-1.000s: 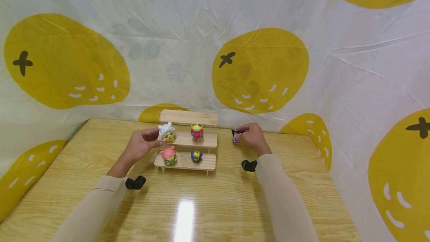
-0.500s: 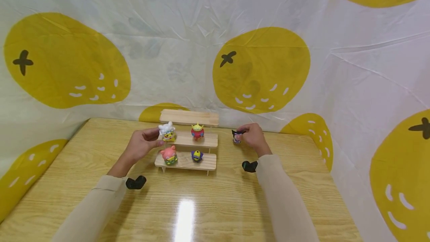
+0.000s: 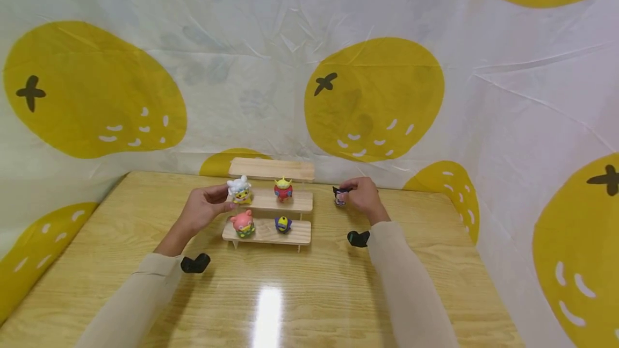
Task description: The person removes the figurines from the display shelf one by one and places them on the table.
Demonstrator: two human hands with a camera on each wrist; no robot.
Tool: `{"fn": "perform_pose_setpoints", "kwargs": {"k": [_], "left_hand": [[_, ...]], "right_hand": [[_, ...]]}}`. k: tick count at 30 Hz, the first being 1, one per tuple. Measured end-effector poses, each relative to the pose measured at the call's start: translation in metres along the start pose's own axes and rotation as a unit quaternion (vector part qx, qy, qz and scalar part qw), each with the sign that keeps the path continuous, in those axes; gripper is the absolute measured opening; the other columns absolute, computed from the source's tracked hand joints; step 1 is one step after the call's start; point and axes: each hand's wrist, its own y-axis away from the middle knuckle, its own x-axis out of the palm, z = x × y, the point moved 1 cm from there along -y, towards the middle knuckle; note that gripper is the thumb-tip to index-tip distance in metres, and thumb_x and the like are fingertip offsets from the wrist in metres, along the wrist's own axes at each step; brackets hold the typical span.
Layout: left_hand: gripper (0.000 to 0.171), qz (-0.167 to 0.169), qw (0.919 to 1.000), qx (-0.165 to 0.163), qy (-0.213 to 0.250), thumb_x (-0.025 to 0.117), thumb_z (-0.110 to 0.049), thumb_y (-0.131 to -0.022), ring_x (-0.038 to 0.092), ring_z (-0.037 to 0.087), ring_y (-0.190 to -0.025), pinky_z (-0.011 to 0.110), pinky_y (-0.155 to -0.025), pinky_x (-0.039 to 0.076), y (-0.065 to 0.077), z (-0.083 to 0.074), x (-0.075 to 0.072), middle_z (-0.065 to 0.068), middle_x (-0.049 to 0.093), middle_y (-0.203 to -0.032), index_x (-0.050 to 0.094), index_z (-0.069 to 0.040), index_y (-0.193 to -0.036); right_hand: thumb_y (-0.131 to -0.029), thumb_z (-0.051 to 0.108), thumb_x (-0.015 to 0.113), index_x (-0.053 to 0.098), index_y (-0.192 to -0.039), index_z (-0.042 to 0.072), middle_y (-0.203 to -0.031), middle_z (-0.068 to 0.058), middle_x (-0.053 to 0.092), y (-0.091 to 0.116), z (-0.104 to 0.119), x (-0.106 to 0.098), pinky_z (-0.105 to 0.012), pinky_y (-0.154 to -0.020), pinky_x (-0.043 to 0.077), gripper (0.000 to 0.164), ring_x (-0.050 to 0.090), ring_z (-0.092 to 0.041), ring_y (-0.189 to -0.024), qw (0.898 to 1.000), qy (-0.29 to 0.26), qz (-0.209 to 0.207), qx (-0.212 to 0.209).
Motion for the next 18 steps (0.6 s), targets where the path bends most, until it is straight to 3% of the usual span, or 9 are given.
{"fn": "perform_pose_setpoints", "kwargs": {"k": [10,18], "left_hand": [[0.057,0.008,1.0000,-0.003,0.002,0.079,-0.005,-0.092,0.055,0.039,-0.141,0.049,-0.115,0.049,0.0007,0.0002,-0.0003,0.025,0.060,-0.146,0.059,0.000,-0.145],[0.057,0.007,1.0000,-0.004,0.005,0.079,-0.003,-0.091,0.056,0.037,-0.141,0.048,-0.115,0.049,0.0013,0.0002,-0.0011,0.023,0.061,-0.146,0.060,0.000,-0.145]], "right_hand": [[-0.093,0.007,0.076,0.076,-0.122,0.000,-0.132,-0.022,0.069,0.0009,-0.0014,0.0010,-0.026,-0.082,0.047,0.029,0.056,-0.029,-0.111,1.000,-0.005,0.001,0.003],[-0.093,0.009,0.077,0.076,-0.123,0.002,-0.135,-0.022,0.067,-0.0002,-0.0027,0.0027,-0.027,-0.085,0.047,0.030,0.057,-0.030,-0.116,1.000,-0.005,0.005,0.005]]}}
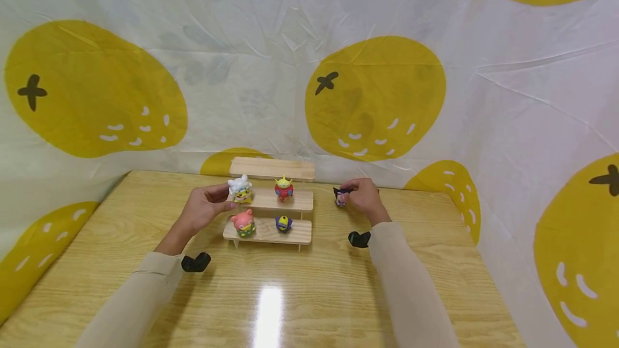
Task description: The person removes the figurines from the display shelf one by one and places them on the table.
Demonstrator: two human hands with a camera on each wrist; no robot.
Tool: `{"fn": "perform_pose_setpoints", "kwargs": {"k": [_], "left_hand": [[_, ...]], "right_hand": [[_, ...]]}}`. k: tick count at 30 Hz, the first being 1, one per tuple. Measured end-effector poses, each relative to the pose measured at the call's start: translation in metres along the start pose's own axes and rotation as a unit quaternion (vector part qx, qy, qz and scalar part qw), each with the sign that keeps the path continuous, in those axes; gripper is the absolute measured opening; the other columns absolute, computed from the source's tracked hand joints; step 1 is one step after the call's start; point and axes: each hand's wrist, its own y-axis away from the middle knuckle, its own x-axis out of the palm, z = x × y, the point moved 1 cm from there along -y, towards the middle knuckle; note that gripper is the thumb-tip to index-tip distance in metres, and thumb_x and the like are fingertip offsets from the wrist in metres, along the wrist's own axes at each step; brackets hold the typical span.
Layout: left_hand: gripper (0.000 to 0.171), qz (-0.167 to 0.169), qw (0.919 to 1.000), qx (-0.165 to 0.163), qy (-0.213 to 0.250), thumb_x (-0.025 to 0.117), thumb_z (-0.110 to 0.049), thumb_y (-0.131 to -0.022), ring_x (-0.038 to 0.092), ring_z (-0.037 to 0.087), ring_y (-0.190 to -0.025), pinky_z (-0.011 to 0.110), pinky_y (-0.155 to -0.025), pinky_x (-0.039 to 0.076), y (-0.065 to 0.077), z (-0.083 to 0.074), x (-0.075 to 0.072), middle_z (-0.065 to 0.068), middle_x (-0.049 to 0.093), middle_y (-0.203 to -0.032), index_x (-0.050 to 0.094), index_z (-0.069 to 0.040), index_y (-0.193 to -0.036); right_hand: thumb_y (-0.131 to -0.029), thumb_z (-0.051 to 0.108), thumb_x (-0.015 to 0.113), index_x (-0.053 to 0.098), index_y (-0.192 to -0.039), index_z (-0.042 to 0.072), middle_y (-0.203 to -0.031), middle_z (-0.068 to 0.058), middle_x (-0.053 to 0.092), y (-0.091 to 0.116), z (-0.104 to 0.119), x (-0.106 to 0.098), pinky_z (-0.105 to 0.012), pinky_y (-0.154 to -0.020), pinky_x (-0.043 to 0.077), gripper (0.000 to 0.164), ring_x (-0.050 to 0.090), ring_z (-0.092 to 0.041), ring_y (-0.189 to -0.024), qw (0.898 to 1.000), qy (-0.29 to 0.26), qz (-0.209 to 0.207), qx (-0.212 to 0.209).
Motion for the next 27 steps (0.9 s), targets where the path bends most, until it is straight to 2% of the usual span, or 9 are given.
{"fn": "perform_pose_setpoints", "kwargs": {"k": [7,18,27], "left_hand": [[0.057,0.003,1.0000,0.000,-0.001,0.079,-0.005,-0.092,0.056,0.037,-0.140,0.048,-0.115,0.049,0.0003,0.0006,-0.0006,0.023,0.061,-0.146,0.059,-0.001,-0.145],[0.057,0.004,1.0000,-0.007,0.000,0.078,-0.004,-0.092,0.055,0.037,-0.141,0.047,-0.115,0.049,0.0000,0.0000,-0.0003,0.023,0.059,-0.148,0.059,0.000,-0.145],[0.057,0.000,1.0000,-0.002,-0.002,0.079,-0.004,-0.091,0.056,0.037,-0.140,0.047,-0.114,0.050,-0.0007,0.0005,-0.0008,0.022,0.060,-0.147,0.059,0.000,-0.145]], "right_hand": [[-0.093,0.008,0.077,0.076,-0.122,0.001,-0.133,-0.022,0.068,0.0004,-0.0004,0.0012,-0.028,-0.087,0.046,0.030,0.057,-0.031,-0.119,1.000,-0.002,0.001,-0.002],[-0.093,0.008,0.077,0.076,-0.121,0.001,-0.129,-0.022,0.070,0.0011,0.0008,0.0030,-0.027,-0.084,0.046,0.029,0.058,-0.030,-0.112,1.000,-0.002,-0.004,-0.003],[-0.094,0.008,0.076,0.076,-0.122,0.002,-0.129,-0.022,0.070,0.0003,0.0034,0.0047,-0.025,-0.083,0.049,0.029,0.060,-0.032,-0.117,1.000,0.001,-0.003,-0.004]]}}
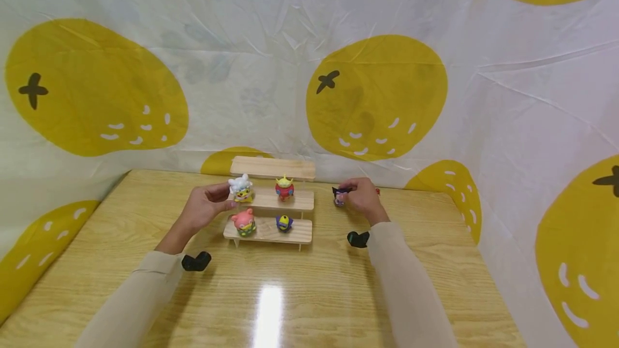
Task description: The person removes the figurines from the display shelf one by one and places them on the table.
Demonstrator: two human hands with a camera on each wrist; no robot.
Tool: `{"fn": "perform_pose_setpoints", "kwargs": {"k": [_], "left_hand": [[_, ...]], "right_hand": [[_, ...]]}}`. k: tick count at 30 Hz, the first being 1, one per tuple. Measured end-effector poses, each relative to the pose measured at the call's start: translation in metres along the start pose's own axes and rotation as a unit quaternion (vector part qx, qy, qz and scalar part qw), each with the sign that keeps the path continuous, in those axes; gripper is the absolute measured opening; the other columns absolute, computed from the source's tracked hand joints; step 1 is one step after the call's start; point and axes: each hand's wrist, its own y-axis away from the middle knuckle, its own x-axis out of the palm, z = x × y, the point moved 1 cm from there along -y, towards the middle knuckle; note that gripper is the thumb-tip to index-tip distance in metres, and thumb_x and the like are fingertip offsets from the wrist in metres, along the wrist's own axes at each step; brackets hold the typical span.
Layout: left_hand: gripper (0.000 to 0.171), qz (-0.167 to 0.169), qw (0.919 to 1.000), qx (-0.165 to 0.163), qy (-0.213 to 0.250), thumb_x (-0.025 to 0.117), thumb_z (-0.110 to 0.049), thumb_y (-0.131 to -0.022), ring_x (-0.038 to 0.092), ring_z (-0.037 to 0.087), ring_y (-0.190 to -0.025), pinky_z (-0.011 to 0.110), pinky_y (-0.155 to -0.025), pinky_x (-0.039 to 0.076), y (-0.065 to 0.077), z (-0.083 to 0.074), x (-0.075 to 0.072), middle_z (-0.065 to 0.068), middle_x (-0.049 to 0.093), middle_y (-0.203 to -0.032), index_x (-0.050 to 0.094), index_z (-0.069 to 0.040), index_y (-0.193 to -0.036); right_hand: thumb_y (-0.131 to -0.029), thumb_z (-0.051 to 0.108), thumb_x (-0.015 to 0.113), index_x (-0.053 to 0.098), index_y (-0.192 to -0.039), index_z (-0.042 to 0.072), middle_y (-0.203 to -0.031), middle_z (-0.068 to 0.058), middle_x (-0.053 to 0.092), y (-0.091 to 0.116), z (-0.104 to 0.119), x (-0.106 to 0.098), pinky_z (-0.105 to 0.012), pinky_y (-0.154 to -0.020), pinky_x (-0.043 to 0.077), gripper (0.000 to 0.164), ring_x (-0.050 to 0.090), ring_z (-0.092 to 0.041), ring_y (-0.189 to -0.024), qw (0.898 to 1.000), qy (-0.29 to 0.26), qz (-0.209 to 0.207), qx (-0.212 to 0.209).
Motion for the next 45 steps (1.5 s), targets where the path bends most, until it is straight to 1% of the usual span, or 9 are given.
{"fn": "perform_pose_setpoints", "kwargs": {"k": [7,13,22,25,30,32,34,40,45], "left_hand": [[0.056,-0.005,1.0000,0.004,0.000,0.079,-0.004,-0.091,0.056,0.037,-0.140,0.047,-0.114,0.050,-0.001,0.001,0.000,0.023,0.061,-0.146,0.060,0.000,-0.144],[0.056,0.000,1.0000,0.006,0.001,0.079,-0.005,-0.092,0.056,0.037,-0.141,0.047,-0.115,0.049,-0.001,0.001,0.000,0.023,0.061,-0.146,0.060,-0.001,-0.145],[0.057,-0.001,1.0000,0.002,0.000,0.079,-0.004,-0.092,0.056,0.038,-0.140,0.047,-0.114,0.050,-0.001,-0.004,-0.001,0.023,0.060,-0.146,0.059,0.001,-0.145],[0.057,0.000,1.0000,-0.002,-0.001,0.079,-0.004,-0.092,0.056,0.038,-0.140,0.047,-0.114,0.050,-0.001,-0.004,-0.001,0.023,0.060,-0.146,0.059,0.001,-0.145],[0.057,0.001,1.0000,-0.010,-0.002,0.079,-0.005,-0.092,0.056,0.039,-0.140,0.047,-0.114,0.049,0.000,-0.002,0.000,0.024,0.060,-0.146,0.059,0.000,-0.145],[0.057,0.002,0.9999,-0.011,-0.001,0.079,-0.004,-0.091,0.057,0.039,-0.139,0.047,-0.114,0.050,0.002,-0.002,0.001,0.024,0.060,-0.146,0.059,0.000,-0.145],[0.057,0.001,1.0000,-0.010,0.002,0.079,-0.003,-0.091,0.057,0.039,-0.139,0.047,-0.114,0.050,0.002,-0.003,0.002,0.024,0.061,-0.145,0.059,0.001,-0.144],[0.057,0.000,1.0000,-0.001,-0.004,0.080,-0.005,-0.091,0.057,0.039,-0.139,0.048,-0.114,0.050,0.003,-0.005,0.003,0.025,0.061,-0.145,0.059,0.002,-0.144],[0.057,-0.001,0.9999,0.006,-0.012,0.079,-0.006,-0.092,0.057,0.040,-0.140,0.049,-0.115,0.050,0.002,-0.004,0.001,0.026,0.061,-0.145,0.060,0.002,-0.144]], "right_hand": [[-0.094,0.008,0.076,0.075,-0.123,0.000,-0.129,-0.024,0.070,-0.001,0.003,0.002,-0.024,-0.083,0.050,0.029,0.062,-0.033,-0.118,1.000,-0.004,0.005,-0.002],[-0.093,0.006,0.076,0.075,-0.121,-0.002,-0.124,-0.025,0.072,-0.001,0.002,0.004,-0.020,-0.079,0.049,0.029,0.063,-0.030,-0.110,1.000,-0.016,0.000,0.006],[-0.093,0.005,0.076,0.074,-0.118,-0.005,-0.120,-0.025,0.073,-0.002,0.000,0.004,-0.017,-0.079,0.050,0.027,0.065,-0.025,-0.104,1.000,-0.024,0.002,-0.010],[-0.093,0.005,0.076,0.074,-0.119,-0.005,-0.121,-0.024,0.073,-0.001,0.000,0.003,-0.021,-0.086,0.051,0.028,0.066,-0.027,-0.107,1.000,-0.024,0.005,-0.014],[-0.095,0.006,0.074,0.071,-0.128,-0.004,-0.129,-0.025,0.071,0.000,-0.001,0.002,-0.041,-0.106,0.054,0.034,0.065,-0.036,-0.121,0.999,-0.025,0.012,-0.020],[-0.096,0.006,0.073,0.069,-0.131,-0.004,-0.133,-0.026,0.069,0.002,-0.001,0.000,-0.048,-0.110,0.053,0.036,0.064,-0.038,-0.125,0.999,-0.024,0.013,-0.022],[-0.097,0.007,0.072,0.068,-0.133,-0.004,-0.135,-0.026,0.068,0.004,0.001,-0.003,-0.052,-0.111,0.052,0.037,0.062,-0.040,-0.127,0.999,-0.021,0.011,-0.026],[-0.099,0.008,0.070,0.066,-0.136,-0.002,-0.141,-0.025,0.065,0.009,0.015,-0.011,-0.058,-0.117,0.047,0.039,0.059,-0.043,-0.133,0.999,-0.007,0.008,-0.043],[-0.100,0.009,0.069,0.060,-0.143,-0.002,-0.148,-0.026,0.059,0.016,0.031,-0.016,-0.057,-0.120,0.046,0.045,0.053,-0.045,-0.141,0.998,-0.026,0.015,-0.058]]}}
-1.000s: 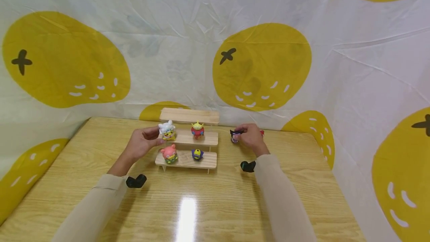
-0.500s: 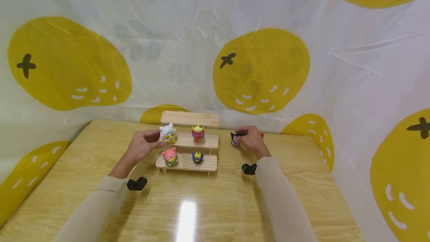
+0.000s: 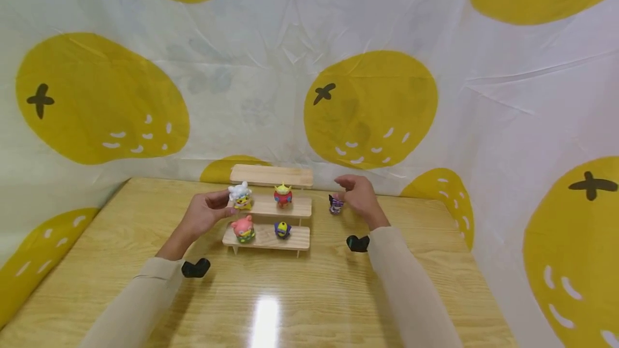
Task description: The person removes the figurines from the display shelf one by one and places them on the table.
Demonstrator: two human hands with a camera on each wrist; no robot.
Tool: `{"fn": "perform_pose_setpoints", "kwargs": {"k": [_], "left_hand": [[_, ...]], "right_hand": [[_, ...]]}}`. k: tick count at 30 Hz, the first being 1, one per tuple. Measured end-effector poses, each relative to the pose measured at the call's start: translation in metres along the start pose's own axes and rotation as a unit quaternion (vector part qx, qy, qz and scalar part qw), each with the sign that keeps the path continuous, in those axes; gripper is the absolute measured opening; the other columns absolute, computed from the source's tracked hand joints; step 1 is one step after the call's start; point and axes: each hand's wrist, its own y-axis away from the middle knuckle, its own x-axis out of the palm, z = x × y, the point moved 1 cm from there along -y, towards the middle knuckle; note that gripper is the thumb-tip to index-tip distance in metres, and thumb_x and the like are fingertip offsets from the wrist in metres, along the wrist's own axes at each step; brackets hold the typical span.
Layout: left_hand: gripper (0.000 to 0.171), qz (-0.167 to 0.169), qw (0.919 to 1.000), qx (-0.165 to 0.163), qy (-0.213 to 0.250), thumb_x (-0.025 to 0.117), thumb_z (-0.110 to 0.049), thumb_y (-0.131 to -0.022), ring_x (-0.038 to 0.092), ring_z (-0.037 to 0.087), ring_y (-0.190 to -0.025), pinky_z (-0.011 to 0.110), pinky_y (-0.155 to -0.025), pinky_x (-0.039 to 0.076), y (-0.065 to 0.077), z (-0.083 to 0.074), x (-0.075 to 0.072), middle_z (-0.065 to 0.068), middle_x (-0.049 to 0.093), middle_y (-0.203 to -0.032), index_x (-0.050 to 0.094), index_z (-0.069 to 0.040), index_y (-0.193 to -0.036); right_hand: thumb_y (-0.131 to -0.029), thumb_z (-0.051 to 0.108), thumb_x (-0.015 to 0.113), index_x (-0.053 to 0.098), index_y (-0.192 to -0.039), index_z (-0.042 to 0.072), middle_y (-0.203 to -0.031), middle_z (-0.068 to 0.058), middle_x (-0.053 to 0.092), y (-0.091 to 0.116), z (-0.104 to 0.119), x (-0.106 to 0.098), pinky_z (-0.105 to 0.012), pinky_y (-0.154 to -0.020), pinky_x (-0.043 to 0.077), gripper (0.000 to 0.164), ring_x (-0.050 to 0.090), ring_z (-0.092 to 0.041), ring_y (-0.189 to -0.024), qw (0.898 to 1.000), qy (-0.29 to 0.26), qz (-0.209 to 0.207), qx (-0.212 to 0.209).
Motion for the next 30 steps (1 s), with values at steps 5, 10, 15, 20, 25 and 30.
{"fn": "perform_pose_setpoints", "kwargs": {"k": [5,10,15,20,25,30], "left_hand": [[0.056,-0.002,1.0000,0.002,-0.001,0.079,-0.004,-0.091,0.058,0.039,-0.139,0.048,-0.114,0.050,0.001,0.001,-0.002,0.025,0.062,-0.143,0.060,0.002,-0.144],[0.056,0.000,1.0000,0.003,0.000,0.079,-0.004,-0.091,0.058,0.039,-0.138,0.046,-0.113,0.050,0.000,0.002,-0.002,0.025,0.062,-0.143,0.060,0.002,-0.144],[0.056,0.001,1.0000,-0.001,0.000,0.080,-0.005,-0.091,0.059,0.039,-0.137,0.046,-0.112,0.051,0.000,0.003,-0.003,0.024,0.062,-0.144,0.060,0.002,-0.143],[0.056,0.003,1.0000,0.002,0.002,0.080,-0.006,-0.091,0.060,0.039,-0.137,0.046,-0.113,0.051,0.000,0.003,-0.002,0.025,0.063,-0.143,0.061,0.002,-0.143],[0.056,0.002,0.9999,0.010,0.011,0.081,-0.004,-0.090,0.060,0.039,-0.136,0.045,-0.112,0.051,0.000,0.004,-0.002,0.025,0.064,-0.141,0.061,0.002,-0.142],[0.057,0.003,0.9997,0.017,0.016,0.080,-0.002,-0.089,0.059,0.039,-0.137,0.044,-0.112,0.050,-0.001,0.005,-0.001,0.026,0.063,-0.141,0.061,0.003,-0.142]], "right_hand": [[-0.099,0.010,0.072,0.061,-0.143,0.003,-0.150,-0.024,0.058,0.007,0.010,-0.002,-0.056,-0.116,0.050,0.046,0.055,-0.041,-0.141,0.999,-0.048,-0.004,-0.004],[-0.098,0.011,0.073,0.066,-0.139,0.005,-0.144,-0.019,0.064,0.017,0.019,-0.002,-0.054,-0.112,0.054,0.042,0.062,-0.038,-0.133,0.996,-0.083,-0.008,-0.011],[-0.097,0.008,0.073,0.066,-0.137,0.003,-0.141,-0.022,0.066,0.028,0.028,0.002,-0.044,-0.104,0.061,0.040,0.064,-0.041,-0.130,0.993,-0.113,0.009,-0.032],[-0.097,0.005,0.073,0.065,-0.136,-0.001,-0.141,-0.026,0.065,0.035,0.034,0.009,-0.026,-0.093,0.063,0.041,0.065,-0.041,-0.128,0.990,-0.132,0.014,-0.044],[-0.096,0.005,0.074,0.064,-0.137,-0.003,-0.138,-0.024,0.067,0.041,0.040,0.018,-0.027,-0.091,0.064,0.044,0.066,-0.038,-0.127,0.989,-0.138,0.019,-0.041],[-0.095,0.005,0.075,0.067,-0.134,-0.002,-0.136,-0.023,0.069,0.046,0.044,0.027,-0.027,-0.088,0.064,0.040,0.066,-0.042,-0.127,0.987,-0.156,0.018,-0.032]]}}
